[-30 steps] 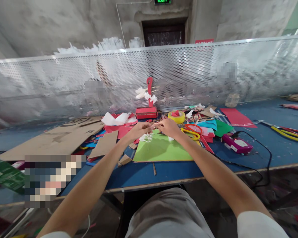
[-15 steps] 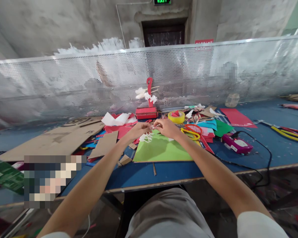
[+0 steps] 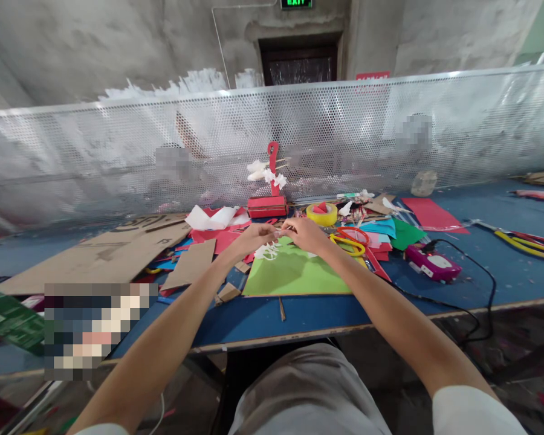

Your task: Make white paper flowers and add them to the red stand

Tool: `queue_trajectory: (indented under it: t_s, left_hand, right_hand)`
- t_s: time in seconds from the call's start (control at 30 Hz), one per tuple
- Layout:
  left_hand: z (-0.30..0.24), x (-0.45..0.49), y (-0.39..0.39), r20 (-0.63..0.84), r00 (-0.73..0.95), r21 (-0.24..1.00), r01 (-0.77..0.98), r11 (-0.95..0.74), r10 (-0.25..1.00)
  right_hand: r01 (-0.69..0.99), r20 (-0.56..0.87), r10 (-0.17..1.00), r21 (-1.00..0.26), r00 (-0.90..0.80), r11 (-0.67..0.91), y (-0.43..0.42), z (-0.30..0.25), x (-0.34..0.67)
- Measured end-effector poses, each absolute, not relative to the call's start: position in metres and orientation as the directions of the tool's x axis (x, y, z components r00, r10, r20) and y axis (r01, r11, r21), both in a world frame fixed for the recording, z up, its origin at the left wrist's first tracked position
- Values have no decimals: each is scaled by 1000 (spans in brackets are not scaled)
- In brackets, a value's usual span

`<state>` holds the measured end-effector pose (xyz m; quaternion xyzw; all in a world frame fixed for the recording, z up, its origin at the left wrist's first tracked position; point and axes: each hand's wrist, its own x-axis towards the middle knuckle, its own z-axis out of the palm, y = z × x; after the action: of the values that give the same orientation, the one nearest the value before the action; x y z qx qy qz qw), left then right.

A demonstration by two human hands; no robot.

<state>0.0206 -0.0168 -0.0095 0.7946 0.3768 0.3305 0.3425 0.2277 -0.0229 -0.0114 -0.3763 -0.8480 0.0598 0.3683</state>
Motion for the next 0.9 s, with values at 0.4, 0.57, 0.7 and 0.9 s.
queue_trajectory:
  t_s: [0.4,0.57,0.7,0.9]
  left_hand:
    - [-8,21,-20,271,512,795,358,-490,815]
    - [-8,20,-18,273,505,791,367,-490,819]
    - [-9,19,-16,274,469,806,364,-467,839]
    - [-9,19,-16,272,453,814,362,-454,849]
  right_hand:
    - [651,445,757,-398,-479,646,-26,-7,231]
    - [634,439,752,-413,-492,654,-26,-7,231]
    - [578,531,731,-461,-428,673,-26,-7,230]
    - [488,586,720,-537,-371,688,-27,-6,230]
